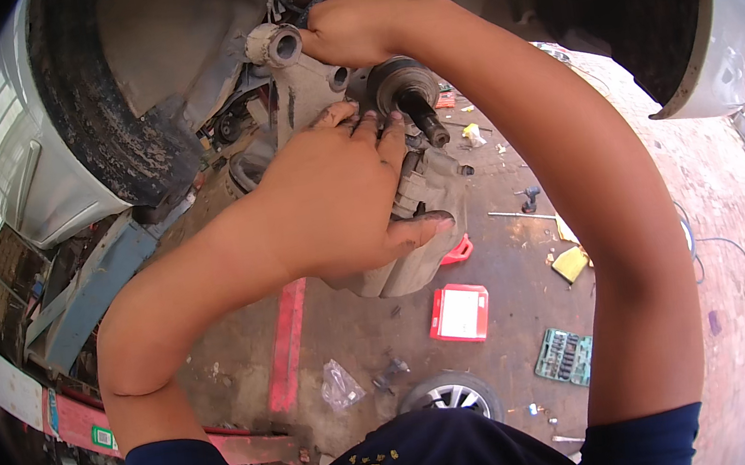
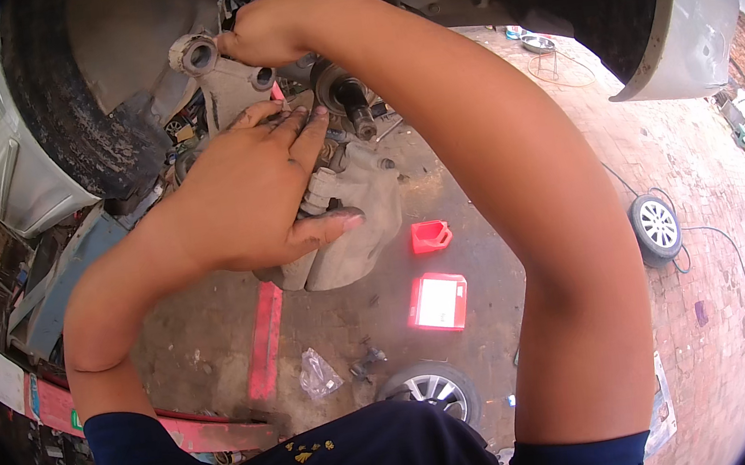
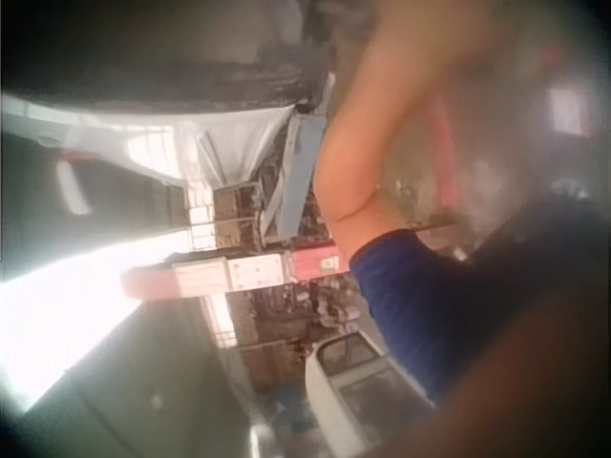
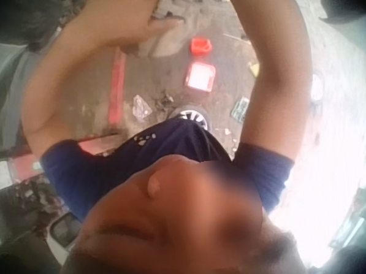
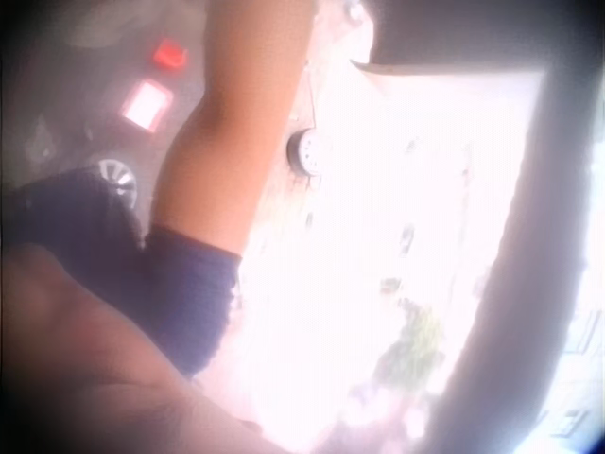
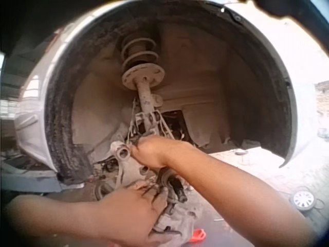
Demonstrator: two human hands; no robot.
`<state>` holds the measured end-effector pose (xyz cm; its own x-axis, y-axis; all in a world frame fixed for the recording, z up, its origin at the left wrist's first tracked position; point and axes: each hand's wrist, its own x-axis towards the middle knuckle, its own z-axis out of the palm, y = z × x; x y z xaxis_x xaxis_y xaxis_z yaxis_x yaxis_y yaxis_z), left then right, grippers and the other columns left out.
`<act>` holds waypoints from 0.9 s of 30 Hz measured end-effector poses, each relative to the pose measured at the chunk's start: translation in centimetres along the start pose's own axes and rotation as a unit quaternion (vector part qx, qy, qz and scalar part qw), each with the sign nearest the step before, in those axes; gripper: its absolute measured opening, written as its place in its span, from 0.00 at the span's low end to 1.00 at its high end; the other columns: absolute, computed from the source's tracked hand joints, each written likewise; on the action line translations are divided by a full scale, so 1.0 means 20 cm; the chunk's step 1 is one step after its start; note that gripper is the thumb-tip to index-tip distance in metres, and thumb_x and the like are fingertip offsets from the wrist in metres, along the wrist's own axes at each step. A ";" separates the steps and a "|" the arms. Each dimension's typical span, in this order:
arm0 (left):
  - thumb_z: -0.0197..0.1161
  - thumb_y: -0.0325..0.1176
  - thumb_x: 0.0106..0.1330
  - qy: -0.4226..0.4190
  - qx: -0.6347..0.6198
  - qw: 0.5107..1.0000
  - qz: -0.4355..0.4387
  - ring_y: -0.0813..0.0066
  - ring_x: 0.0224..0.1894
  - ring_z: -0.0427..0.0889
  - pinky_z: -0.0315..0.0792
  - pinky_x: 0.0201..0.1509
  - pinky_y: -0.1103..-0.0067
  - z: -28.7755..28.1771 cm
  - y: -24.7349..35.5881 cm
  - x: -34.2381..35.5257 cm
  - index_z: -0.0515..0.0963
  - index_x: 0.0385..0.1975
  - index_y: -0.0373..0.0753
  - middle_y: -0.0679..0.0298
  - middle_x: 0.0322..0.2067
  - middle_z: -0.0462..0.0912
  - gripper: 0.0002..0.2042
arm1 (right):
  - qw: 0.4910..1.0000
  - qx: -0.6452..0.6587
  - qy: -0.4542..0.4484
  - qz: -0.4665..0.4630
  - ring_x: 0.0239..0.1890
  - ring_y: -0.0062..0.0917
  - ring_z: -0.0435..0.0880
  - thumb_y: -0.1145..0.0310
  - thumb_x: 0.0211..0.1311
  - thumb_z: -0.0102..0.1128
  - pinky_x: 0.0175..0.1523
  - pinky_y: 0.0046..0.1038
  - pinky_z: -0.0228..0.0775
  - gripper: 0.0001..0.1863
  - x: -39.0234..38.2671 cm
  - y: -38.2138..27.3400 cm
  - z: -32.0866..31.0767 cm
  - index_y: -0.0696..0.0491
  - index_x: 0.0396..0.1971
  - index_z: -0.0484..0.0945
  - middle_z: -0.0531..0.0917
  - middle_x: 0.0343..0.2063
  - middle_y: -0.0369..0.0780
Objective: The person removes a red plastic container and places it on the floor, then works on the car's brake assembly. They manipulate the brake caliper and rotor, adjusting components by hand. The person continues to handle the brake parts, appearing to inspect or reposition them within the wheel well.
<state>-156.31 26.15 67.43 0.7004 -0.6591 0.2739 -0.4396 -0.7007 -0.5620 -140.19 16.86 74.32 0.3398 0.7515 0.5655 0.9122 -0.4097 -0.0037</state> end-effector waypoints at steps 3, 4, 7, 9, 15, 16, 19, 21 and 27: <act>0.61 0.62 0.63 0.021 -0.011 1.000 -0.017 0.44 0.53 0.83 0.64 0.71 0.60 -0.01 0.02 0.00 0.76 0.56 0.17 0.33 0.48 0.83 0.43 | 0.997 0.045 -0.037 0.045 0.31 0.40 0.86 0.37 0.76 0.40 0.44 0.39 0.78 0.41 -0.02 0.12 -0.04 0.64 0.31 0.84 0.85 0.26 0.50; 0.62 0.62 0.63 0.009 -0.003 1.000 -0.024 0.45 0.51 0.84 0.64 0.70 0.60 -0.03 0.04 0.00 0.76 0.56 0.18 0.33 0.47 0.83 0.43 | 0.996 0.051 -0.035 0.068 0.31 0.38 0.87 0.36 0.76 0.41 0.44 0.38 0.78 0.41 -0.04 0.16 -0.05 0.63 0.32 0.85 0.86 0.27 0.50; 0.64 0.60 0.61 -0.018 0.004 0.999 -0.045 0.48 0.49 0.85 0.64 0.70 0.60 -0.06 0.06 0.01 0.77 0.54 0.18 0.36 0.45 0.84 0.41 | 0.933 0.327 0.113 0.095 0.32 0.24 0.89 0.43 0.75 0.54 0.40 0.25 0.80 0.30 -0.14 0.25 -0.10 0.60 0.40 0.85 0.89 0.31 0.41; 0.67 0.58 0.60 -0.014 -0.008 0.999 -0.050 0.50 0.49 0.84 0.63 0.70 0.59 -0.06 0.06 -0.01 0.79 0.52 0.20 0.38 0.46 0.84 0.39 | 0.939 0.273 0.196 0.074 0.27 0.19 0.84 0.46 0.76 0.56 0.37 0.22 0.76 0.28 -0.32 0.22 -0.15 0.61 0.37 0.83 0.86 0.26 0.37; 0.73 0.52 0.54 0.151 -0.080 0.985 -0.038 0.50 0.56 0.81 0.64 0.70 0.58 0.03 0.12 -0.12 0.83 0.42 0.25 0.42 0.56 0.80 0.31 | 0.890 0.337 -0.036 0.305 0.21 0.22 0.73 0.28 0.70 0.49 0.30 0.26 0.65 0.41 -0.80 0.25 0.18 0.56 0.19 0.79 0.75 0.15 0.35; 0.73 0.52 0.53 0.145 -0.077 0.986 -0.036 0.49 0.56 0.80 0.65 0.70 0.58 0.03 0.12 -0.12 0.82 0.41 0.26 0.42 0.56 0.80 0.30 | 0.847 0.428 0.002 0.317 0.22 0.20 0.69 0.29 0.69 0.51 0.31 0.23 0.62 0.40 -0.81 0.19 0.25 0.55 0.20 0.77 0.72 0.16 0.33; 0.72 0.53 0.54 0.140 -0.067 0.988 -0.024 0.47 0.57 0.80 0.66 0.69 0.60 0.03 0.10 -0.11 0.82 0.36 0.26 0.39 0.56 0.80 0.29 | 0.826 0.432 -0.024 0.362 0.28 0.17 0.70 0.31 0.63 0.61 0.37 0.22 0.67 0.37 -0.77 0.14 0.29 0.58 0.32 0.84 0.73 0.22 0.30; 0.69 0.56 0.56 0.147 -0.062 0.987 -0.022 0.46 0.57 0.81 0.67 0.69 0.62 0.02 0.10 -0.11 0.83 0.34 0.25 0.37 0.53 0.82 0.30 | 0.845 0.410 -0.052 0.339 0.28 0.18 0.71 0.35 0.63 0.63 0.37 0.23 0.68 0.35 -0.74 0.18 0.26 0.60 0.32 0.85 0.74 0.22 0.32; 0.67 0.57 0.58 0.166 -0.073 0.983 -0.018 0.44 0.54 0.83 0.65 0.70 0.61 0.06 0.10 -0.11 0.83 0.32 0.25 0.33 0.51 0.83 0.31 | 0.898 0.265 -0.094 0.338 0.25 0.21 0.72 0.46 0.63 0.61 0.33 0.27 0.66 0.29 -0.66 0.12 0.13 0.62 0.32 0.86 0.76 0.20 0.36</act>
<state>-157.99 26.44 64.76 0.5052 -0.6694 0.5446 -0.5118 -0.7405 -0.4356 -141.84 7.26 64.78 0.8445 0.5179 0.1363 0.4462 -0.5396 -0.7140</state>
